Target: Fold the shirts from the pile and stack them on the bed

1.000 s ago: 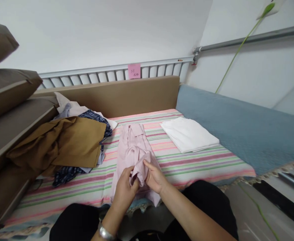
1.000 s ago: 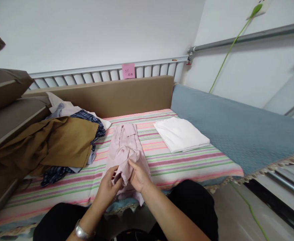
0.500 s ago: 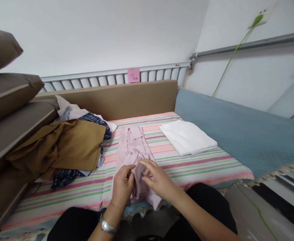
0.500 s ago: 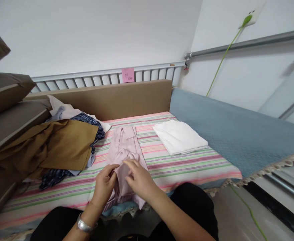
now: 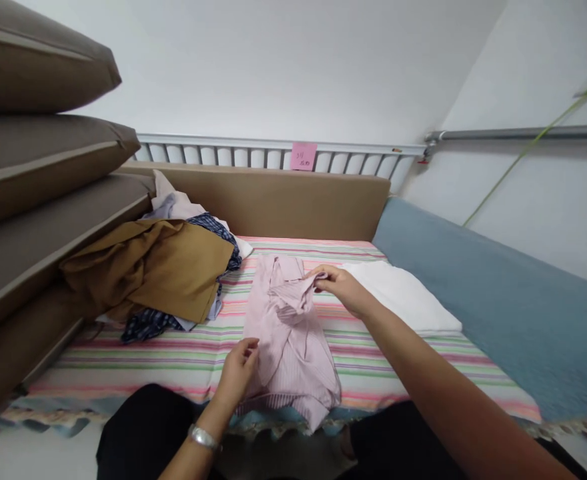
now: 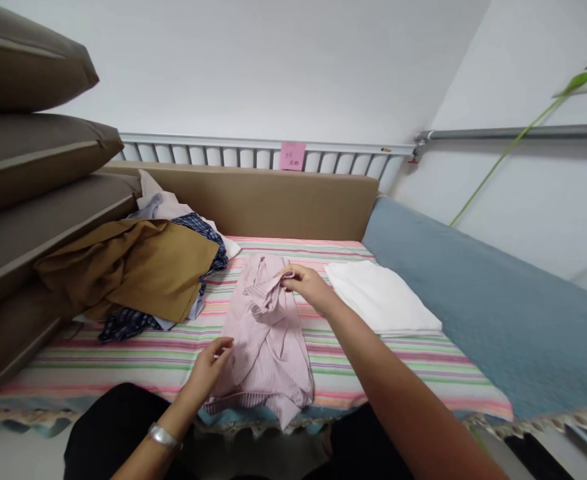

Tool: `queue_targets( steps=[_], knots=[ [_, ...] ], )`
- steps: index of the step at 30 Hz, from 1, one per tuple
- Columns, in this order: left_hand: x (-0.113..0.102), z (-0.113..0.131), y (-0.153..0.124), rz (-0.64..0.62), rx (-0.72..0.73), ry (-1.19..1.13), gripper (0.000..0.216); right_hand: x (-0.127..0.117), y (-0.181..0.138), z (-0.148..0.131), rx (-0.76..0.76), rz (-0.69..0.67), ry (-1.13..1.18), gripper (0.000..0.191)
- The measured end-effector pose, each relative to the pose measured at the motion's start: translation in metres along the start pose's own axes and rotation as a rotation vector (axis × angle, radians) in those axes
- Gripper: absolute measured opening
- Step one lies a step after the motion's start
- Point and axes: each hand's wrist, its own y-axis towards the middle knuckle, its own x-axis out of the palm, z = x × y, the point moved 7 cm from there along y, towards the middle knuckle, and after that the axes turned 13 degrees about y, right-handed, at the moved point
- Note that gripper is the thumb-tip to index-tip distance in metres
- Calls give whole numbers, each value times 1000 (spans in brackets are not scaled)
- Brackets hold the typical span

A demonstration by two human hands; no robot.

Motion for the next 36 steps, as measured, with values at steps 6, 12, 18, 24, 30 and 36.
queue_targets(
  steps=[6,12,18,24,30,36],
  knots=[
    [22,-18,-13,-150,82,258,22,-14,52,1,-5,116,116,19],
    [32,-24,-11,-280,85,390,24,-36,93,-1,-84,394,65,24],
    [32,-20,-11,-324,82,457,24,-53,115,-21,-114,580,-410,19],
    [32,-9,-16,-339,140,511,23,-49,141,-40,55,501,-1259,24],
    [33,-20,-12,-348,161,500,25,-61,153,-35,230,500,-1256,38],
    [41,-27,-14,-311,156,592,33,-90,168,-26,407,481,-1178,38]
  ],
)
